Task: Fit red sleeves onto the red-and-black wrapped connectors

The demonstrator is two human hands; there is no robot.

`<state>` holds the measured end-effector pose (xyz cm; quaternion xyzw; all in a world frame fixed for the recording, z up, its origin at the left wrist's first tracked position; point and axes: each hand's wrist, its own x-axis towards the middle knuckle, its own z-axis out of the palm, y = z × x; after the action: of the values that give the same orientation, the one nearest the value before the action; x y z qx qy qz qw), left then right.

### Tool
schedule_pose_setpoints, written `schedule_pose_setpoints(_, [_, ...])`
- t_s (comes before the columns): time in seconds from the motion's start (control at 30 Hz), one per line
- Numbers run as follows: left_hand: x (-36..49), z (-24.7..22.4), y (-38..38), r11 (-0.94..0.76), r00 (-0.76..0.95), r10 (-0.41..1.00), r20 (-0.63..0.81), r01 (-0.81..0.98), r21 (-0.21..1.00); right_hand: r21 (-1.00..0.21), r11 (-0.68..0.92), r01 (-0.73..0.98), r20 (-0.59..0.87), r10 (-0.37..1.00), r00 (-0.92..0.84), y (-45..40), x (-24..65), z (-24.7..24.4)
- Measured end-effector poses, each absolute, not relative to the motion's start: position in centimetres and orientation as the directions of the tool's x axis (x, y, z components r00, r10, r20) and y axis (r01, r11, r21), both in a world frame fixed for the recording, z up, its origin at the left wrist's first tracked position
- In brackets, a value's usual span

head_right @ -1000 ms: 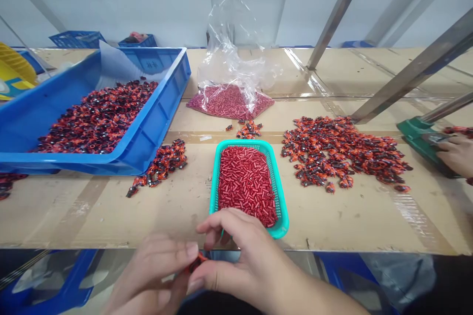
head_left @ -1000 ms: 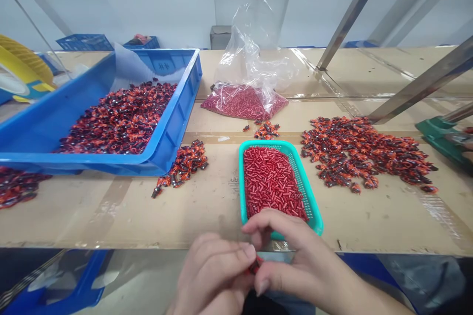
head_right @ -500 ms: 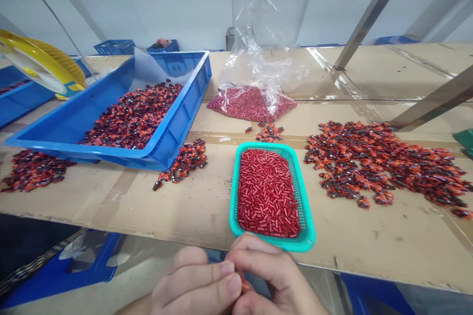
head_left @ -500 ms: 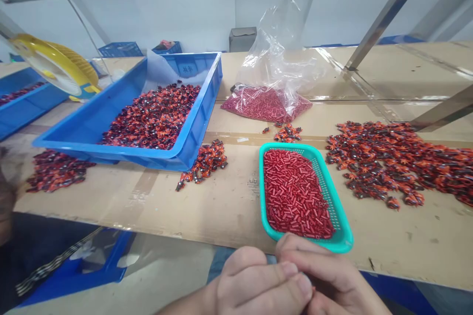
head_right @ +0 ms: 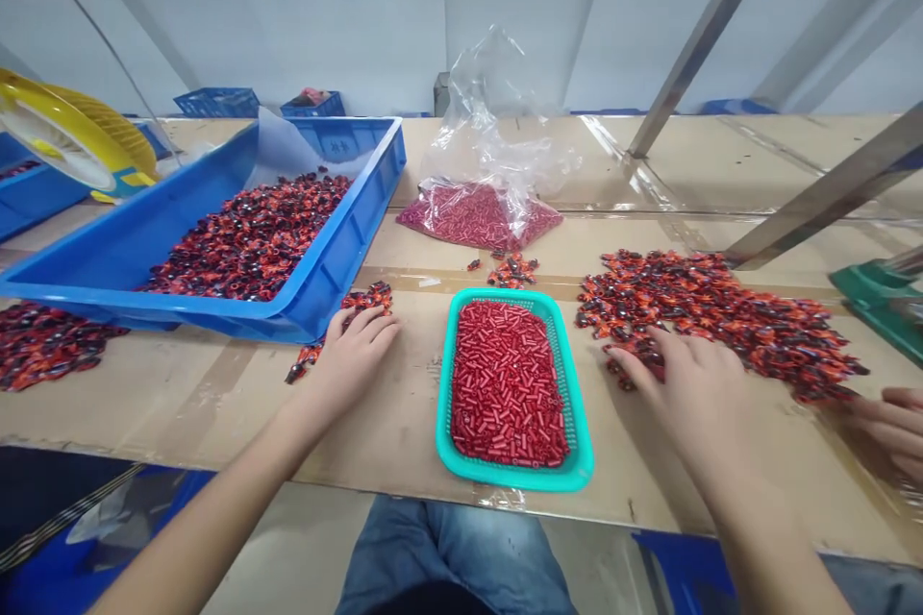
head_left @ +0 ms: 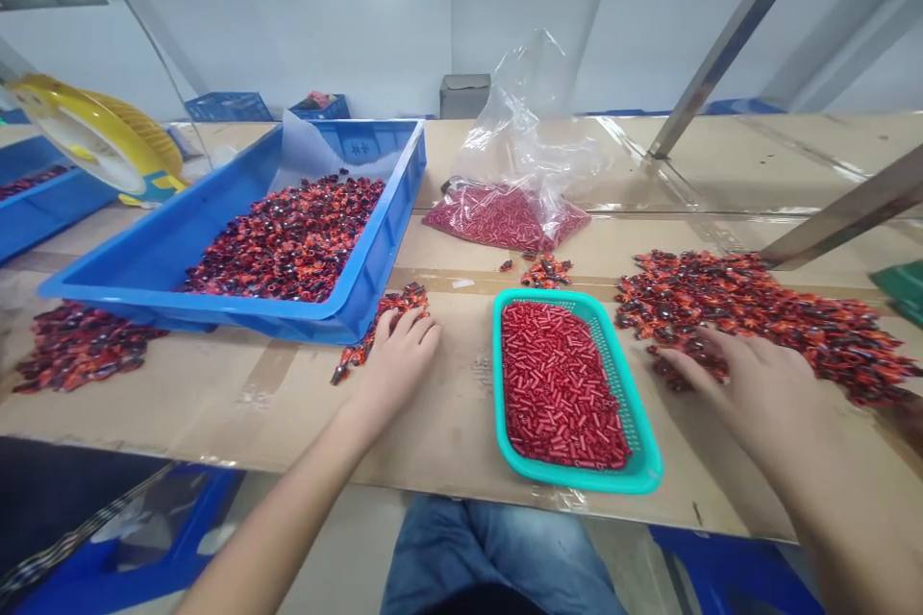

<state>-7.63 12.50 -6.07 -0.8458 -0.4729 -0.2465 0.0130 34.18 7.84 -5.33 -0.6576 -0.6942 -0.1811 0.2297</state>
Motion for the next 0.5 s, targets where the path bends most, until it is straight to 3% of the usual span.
schedule_pose_setpoints(0.1, [-8.2,-6.5,13.4,-0.580,0.439,0.795,0.418,0.753,0.311,-0.056,0.201,0.978,0.543,0.828,-0.139,6.9,31.5,-4.9])
schedule_pose_setpoints(0.27, [-7.2,-5.7,11.6,-0.560,0.360,0.825,0.436,0.621,0.548,-0.088,0.525,0.847,0.373,0.805,-0.461,5.4,24.8,-4.4])
schedule_pose_setpoints(0.5, [-3.6,-2.5,5.8,-0.394,0.189,0.919,0.347,0.359,0.846,-0.159,0.576,0.802,0.265,0.807,-0.527,6.4,21.9,-4.9])
